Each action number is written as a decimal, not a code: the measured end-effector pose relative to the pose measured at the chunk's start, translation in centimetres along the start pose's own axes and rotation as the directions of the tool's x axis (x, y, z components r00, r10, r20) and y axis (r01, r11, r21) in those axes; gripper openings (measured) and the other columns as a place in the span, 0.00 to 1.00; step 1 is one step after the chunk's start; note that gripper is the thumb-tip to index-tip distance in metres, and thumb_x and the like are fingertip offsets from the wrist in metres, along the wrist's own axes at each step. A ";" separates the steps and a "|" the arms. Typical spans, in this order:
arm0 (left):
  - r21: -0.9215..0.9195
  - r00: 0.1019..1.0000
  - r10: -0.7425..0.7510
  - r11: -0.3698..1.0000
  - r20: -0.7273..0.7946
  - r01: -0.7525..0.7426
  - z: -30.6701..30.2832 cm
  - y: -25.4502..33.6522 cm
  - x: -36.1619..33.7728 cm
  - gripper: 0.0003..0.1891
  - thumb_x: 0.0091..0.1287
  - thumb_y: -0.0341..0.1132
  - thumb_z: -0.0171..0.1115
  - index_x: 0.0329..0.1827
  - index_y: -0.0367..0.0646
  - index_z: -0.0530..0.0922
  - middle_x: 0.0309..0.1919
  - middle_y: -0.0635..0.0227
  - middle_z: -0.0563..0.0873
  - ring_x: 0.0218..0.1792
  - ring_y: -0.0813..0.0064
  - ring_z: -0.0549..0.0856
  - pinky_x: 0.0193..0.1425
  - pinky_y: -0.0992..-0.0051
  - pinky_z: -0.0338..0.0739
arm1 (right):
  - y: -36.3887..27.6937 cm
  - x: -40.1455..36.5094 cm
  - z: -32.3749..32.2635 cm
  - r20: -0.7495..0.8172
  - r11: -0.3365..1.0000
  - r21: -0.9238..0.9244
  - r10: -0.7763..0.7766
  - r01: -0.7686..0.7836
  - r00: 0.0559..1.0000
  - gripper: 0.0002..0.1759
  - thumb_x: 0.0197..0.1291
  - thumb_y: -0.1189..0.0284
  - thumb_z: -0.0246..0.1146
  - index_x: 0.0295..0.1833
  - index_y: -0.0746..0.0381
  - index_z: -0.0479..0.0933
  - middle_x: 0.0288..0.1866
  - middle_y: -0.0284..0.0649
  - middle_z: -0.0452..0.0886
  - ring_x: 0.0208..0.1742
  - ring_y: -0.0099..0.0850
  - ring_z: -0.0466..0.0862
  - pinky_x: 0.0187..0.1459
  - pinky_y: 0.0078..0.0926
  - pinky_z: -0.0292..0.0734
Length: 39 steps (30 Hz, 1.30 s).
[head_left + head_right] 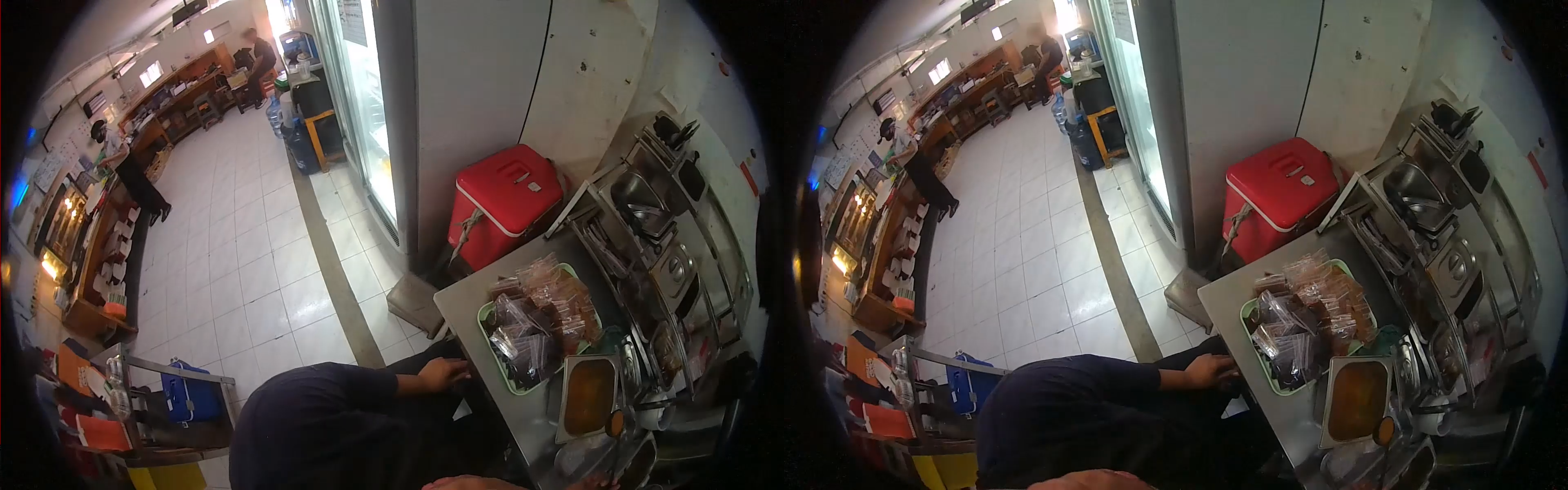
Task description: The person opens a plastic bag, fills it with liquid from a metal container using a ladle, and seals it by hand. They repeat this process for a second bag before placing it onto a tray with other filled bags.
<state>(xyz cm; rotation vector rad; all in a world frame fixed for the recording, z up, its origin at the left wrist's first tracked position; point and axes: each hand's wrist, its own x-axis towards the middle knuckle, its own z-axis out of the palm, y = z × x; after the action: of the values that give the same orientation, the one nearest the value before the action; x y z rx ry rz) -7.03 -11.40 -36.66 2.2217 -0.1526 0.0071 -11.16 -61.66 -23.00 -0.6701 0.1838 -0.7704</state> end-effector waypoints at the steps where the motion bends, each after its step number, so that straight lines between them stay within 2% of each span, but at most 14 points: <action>1: -0.024 1.000 0.000 1.000 0.005 0.000 0.0 -0.2 0.0 0.17 0.75 0.52 0.56 0.48 0.47 0.79 0.45 0.60 0.86 0.45 0.50 0.86 0.48 0.54 0.81 | 0.3 -0.1 0.4 -0.030 0.998 -0.025 -0.053 0.053 0.998 0.21 0.80 0.58 0.51 0.58 0.65 0.77 0.46 0.44 0.81 0.31 0.34 0.76 0.32 0.35 0.75; 4: -0.058 1.000 -0.003 0.998 0.026 0.005 0.5 -1.1 0.0 0.16 0.76 0.51 0.56 0.48 0.48 0.79 0.45 0.60 0.86 0.46 0.50 0.86 0.49 0.54 0.81 | 1.6 -0.6 1.6 -0.124 0.962 -0.146 -0.249 0.230 0.961 0.21 0.80 0.58 0.51 0.58 0.65 0.77 0.46 0.44 0.81 0.32 0.34 0.76 0.33 0.36 0.75; 9: 0.035 0.999 -0.001 0.999 0.054 -0.001 0.0 -0.2 0.0 0.15 0.76 0.49 0.55 0.49 0.48 0.79 0.45 0.61 0.86 0.47 0.50 0.85 0.49 0.54 0.80 | 3.3 -1.4 2.8 -0.228 0.774 -0.420 -0.596 0.474 0.770 0.22 0.80 0.57 0.50 0.59 0.65 0.77 0.46 0.43 0.81 0.33 0.34 0.77 0.35 0.36 0.76; 15: -0.040 0.999 0.004 0.999 0.041 -0.002 0.5 -0.6 0.0 0.16 0.76 0.51 0.55 0.49 0.48 0.78 0.45 0.60 0.87 0.45 0.50 0.86 0.48 0.52 0.80 | 1.8 -1.8 0.3 0.017 0.919 -0.083 -0.385 0.385 0.923 0.26 0.78 0.72 0.52 0.76 0.66 0.60 0.47 0.48 0.80 0.32 0.34 0.80 0.30 0.31 0.77; 19: -0.026 0.999 -0.038 0.999 0.035 0.039 0.1 -0.3 0.0 0.16 0.76 0.52 0.55 0.48 0.49 0.78 0.44 0.60 0.87 0.45 0.49 0.86 0.47 0.51 0.80 | 0.1 -0.3 -1.6 0.172 0.996 0.041 -0.084 0.078 0.981 0.24 0.79 0.66 0.50 0.74 0.65 0.65 0.49 0.45 0.80 0.36 0.36 0.80 0.35 0.36 0.78; 21: -0.015 0.999 -0.043 0.999 0.032 0.043 0.2 -0.4 -0.1 0.16 0.75 0.52 0.56 0.47 0.49 0.78 0.43 0.59 0.87 0.44 0.48 0.86 0.47 0.51 0.80 | -0.9 1.0 -3.3 0.315 0.984 0.104 0.103 -0.142 0.943 0.24 0.79 0.63 0.50 0.73 0.64 0.68 0.50 0.44 0.80 0.38 0.37 0.80 0.37 0.38 0.79; 24: -0.022 0.998 -0.030 0.999 0.051 0.031 0.3 -0.6 -0.1 0.16 0.75 0.52 0.56 0.47 0.49 0.78 0.44 0.61 0.87 0.46 0.50 0.86 0.48 0.52 0.80 | -2.0 2.9 -6.0 0.553 0.903 0.087 0.308 -0.421 0.775 0.25 0.80 0.58 0.49 0.71 0.63 0.71 0.51 0.42 0.81 0.41 0.38 0.80 0.40 0.42 0.80; 27: 0.012 1.000 0.017 1.000 0.016 -0.017 0.3 -0.5 -0.2 0.15 0.76 0.51 0.55 0.46 0.49 0.78 0.44 0.62 0.86 0.48 0.52 0.86 0.49 0.54 0.79 | -1.2 3.2 -6.4 0.567 0.899 0.114 0.291 -0.424 0.770 0.22 0.79 0.58 0.50 0.66 0.60 0.76 0.52 0.43 0.80 0.40 0.38 0.79 0.40 0.44 0.80; 28: 0.012 1.000 0.009 1.000 0.025 -0.009 0.3 -0.6 -0.2 0.15 0.76 0.51 0.55 0.46 0.49 0.78 0.44 0.63 0.86 0.48 0.53 0.85 0.49 0.54 0.79 | -0.5 2.8 -6.0 0.346 0.976 0.062 0.175 -0.209 0.922 0.22 0.79 0.57 0.49 0.64 0.60 0.77 0.52 0.43 0.81 0.41 0.38 0.79 0.40 0.43 0.80; 29: 0.011 0.999 0.000 1.000 0.036 0.000 0.4 -0.7 -0.2 0.15 0.76 0.51 0.55 0.46 0.49 0.78 0.43 0.63 0.86 0.48 0.53 0.85 0.49 0.54 0.79 | 0.4 1.5 -4.1 0.132 1.000 -0.022 -0.011 0.014 0.991 0.22 0.79 0.56 0.49 0.62 0.60 0.78 0.51 0.43 0.81 0.42 0.38 0.79 0.40 0.43 0.80; 30: 0.010 0.999 -0.009 1.000 0.047 0.008 0.5 -0.8 -0.2 0.14 0.76 0.50 0.55 0.46 0.49 0.78 0.43 0.63 0.86 0.49 0.54 0.85 0.49 0.55 0.78 | 1.2 0.1 -2.1 -0.093 0.965 -0.196 -0.196 0.175 0.976 0.22 0.79 0.55 0.49 0.60 0.59 0.80 0.51 0.43 0.81 0.42 0.38 0.79 0.39 0.42 0.80; 31: 0.027 0.999 0.011 1.000 0.038 -0.012 0.6 -1.1 -0.2 0.15 0.76 0.50 0.55 0.51 0.49 0.78 0.44 0.62 0.86 0.48 0.53 0.86 0.50 0.55 0.79 | 1.6 -0.6 -0.1 -0.125 0.966 -0.196 -0.197 0.170 0.972 0.22 0.79 0.56 0.49 0.59 0.59 0.80 0.51 0.43 0.81 0.42 0.38 0.79 0.39 0.42 0.79; 33: 0.061 0.999 0.050 0.997 0.019 -0.051 1.0 -1.7 -0.3 0.18 0.76 0.49 0.55 0.60 0.50 0.79 0.47 0.59 0.87 0.46 0.52 0.87 0.50 0.56 0.80 | 1.5 -1.0 1.1 -0.075 0.981 -0.134 -0.152 0.141 0.986 0.22 0.79 0.56 0.50 0.59 0.59 0.80 0.50 0.43 0.81 0.41 0.37 0.79 0.38 0.41 0.79; 39: -0.013 0.992 -0.038 0.999 0.119 0.040 -0.7 0.0 0.1 0.17 0.75 0.51 0.57 0.56 0.50 0.81 0.46 0.58 0.88 0.46 0.51 0.87 0.48 0.54 0.81 | 0.7 -1.2 1.0 0.072 0.998 0.003 -0.061 0.061 0.996 0.21 0.78 0.56 0.50 0.58 0.59 0.81 0.47 0.43 0.82 0.38 0.36 0.79 0.36 0.39 0.79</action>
<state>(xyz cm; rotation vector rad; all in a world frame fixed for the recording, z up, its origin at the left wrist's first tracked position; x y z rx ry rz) -6.88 -10.86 -36.27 2.2103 -0.1737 -0.1478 -11.22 -59.92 -22.78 -0.7042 0.0975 -0.8037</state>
